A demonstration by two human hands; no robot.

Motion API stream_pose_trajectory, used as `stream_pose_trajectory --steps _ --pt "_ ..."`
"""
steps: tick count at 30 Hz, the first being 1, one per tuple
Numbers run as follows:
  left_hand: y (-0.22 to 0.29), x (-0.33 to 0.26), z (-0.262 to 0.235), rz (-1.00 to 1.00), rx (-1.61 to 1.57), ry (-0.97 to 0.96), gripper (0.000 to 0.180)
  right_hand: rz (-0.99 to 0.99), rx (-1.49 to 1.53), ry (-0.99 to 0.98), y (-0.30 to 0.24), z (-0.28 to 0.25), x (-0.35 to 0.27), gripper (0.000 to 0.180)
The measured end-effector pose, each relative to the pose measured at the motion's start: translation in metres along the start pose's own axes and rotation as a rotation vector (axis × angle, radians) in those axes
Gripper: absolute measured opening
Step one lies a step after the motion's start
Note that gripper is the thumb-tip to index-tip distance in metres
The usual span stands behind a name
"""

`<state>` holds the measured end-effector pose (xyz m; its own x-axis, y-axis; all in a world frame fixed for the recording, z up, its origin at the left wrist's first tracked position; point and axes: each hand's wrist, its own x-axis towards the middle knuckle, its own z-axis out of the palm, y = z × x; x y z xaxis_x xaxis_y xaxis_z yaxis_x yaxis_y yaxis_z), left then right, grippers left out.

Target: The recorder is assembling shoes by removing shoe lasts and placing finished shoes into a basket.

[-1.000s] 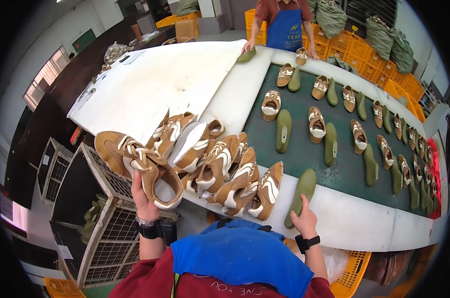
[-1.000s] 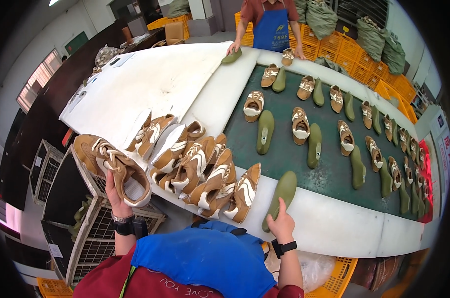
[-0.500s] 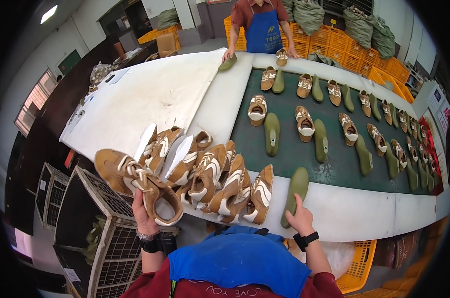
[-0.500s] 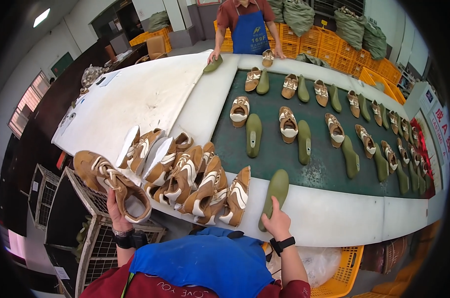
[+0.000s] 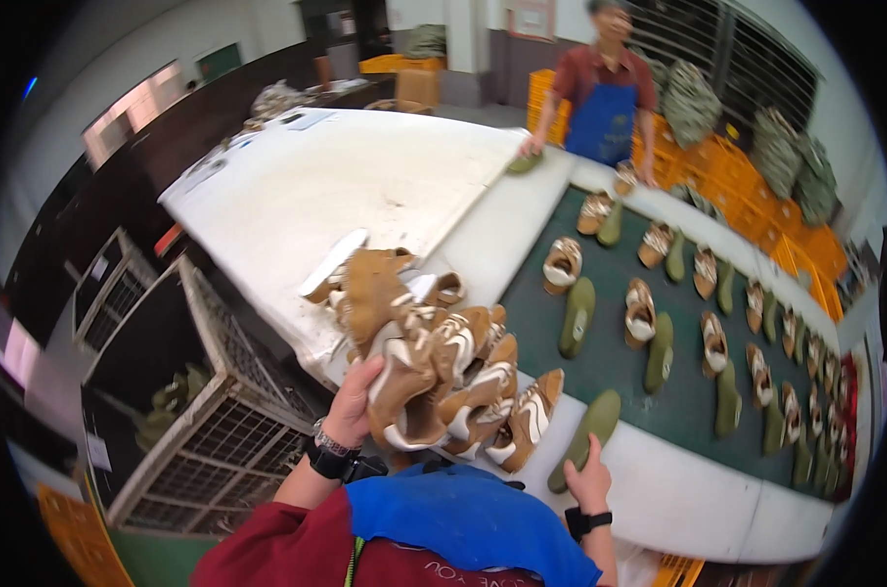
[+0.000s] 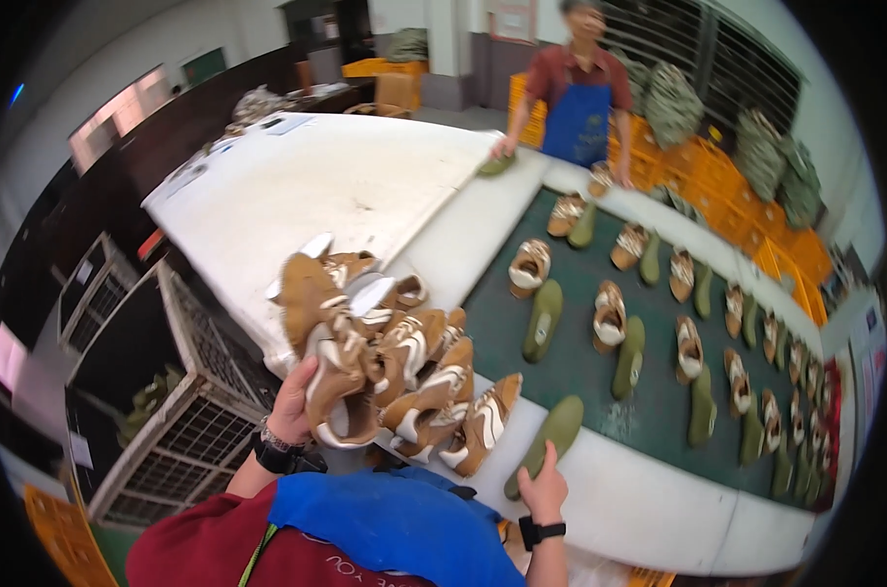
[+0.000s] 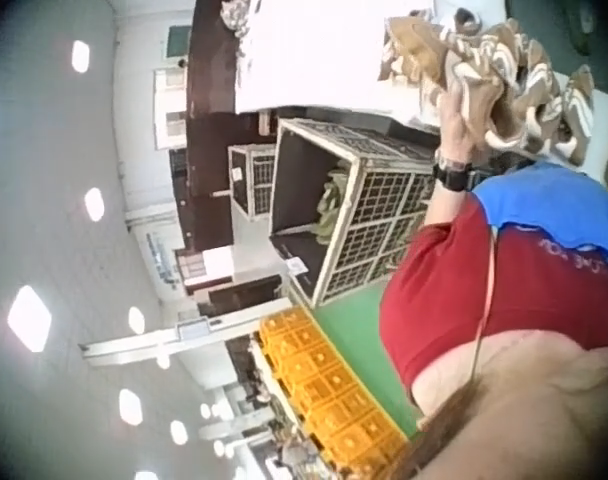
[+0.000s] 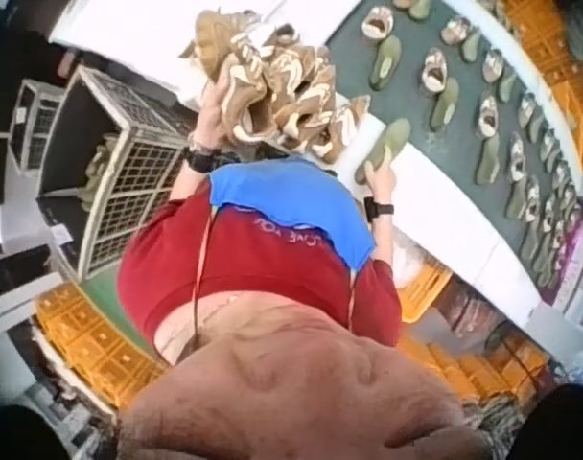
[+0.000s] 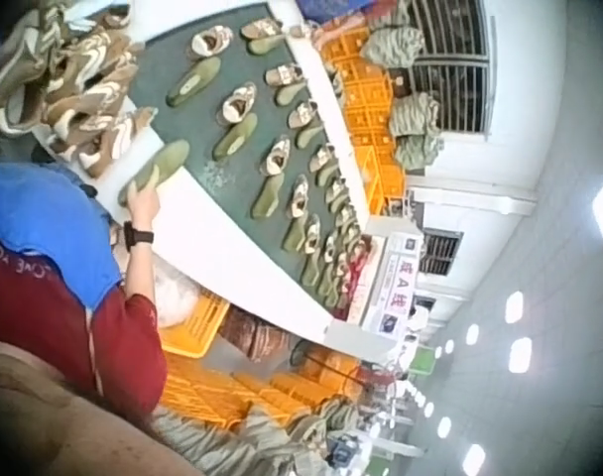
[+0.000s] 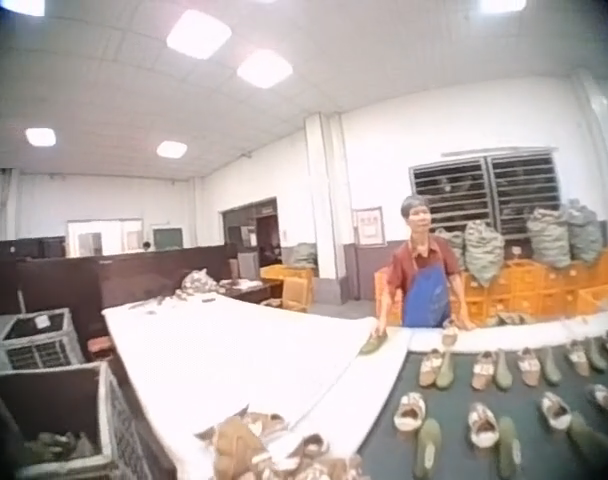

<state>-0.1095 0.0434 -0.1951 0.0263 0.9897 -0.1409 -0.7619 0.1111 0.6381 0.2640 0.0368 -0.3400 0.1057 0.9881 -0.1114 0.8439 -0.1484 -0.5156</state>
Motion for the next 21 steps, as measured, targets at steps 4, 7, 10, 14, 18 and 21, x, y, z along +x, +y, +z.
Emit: stream_pose_trajectory --steps 4,7,10,14,18,21 --pt "0.0 -0.007 0.028 0.113 0.258 -0.03 0.039 0.016 0.02 0.037 0.02 0.007 -0.006 0.072" --pt "-0.005 -0.006 0.003 0.011 0.071 -0.118 0.047 0.068 0.079 -0.077 -0.002 -0.016 -0.013 0.065" --pt "0.002 -0.021 0.003 0.103 0.039 -0.057 0.049 0.046 0.084 -0.165 -0.023 -0.033 -0.017 0.065" --pt "0.005 -0.034 -0.019 0.126 -0.159 -0.082 0.05 -0.037 -0.042 -0.191 0.003 -0.017 0.0 0.074" --pt "0.004 -0.055 -0.028 0.301 -0.047 0.035 0.046 -0.096 -0.164 -0.155 0.026 0.004 0.014 0.08" --pt "0.004 -0.072 -0.041 0.325 -0.059 0.112 0.044 -0.114 -0.124 -0.155 0.023 0.004 0.018 0.079"
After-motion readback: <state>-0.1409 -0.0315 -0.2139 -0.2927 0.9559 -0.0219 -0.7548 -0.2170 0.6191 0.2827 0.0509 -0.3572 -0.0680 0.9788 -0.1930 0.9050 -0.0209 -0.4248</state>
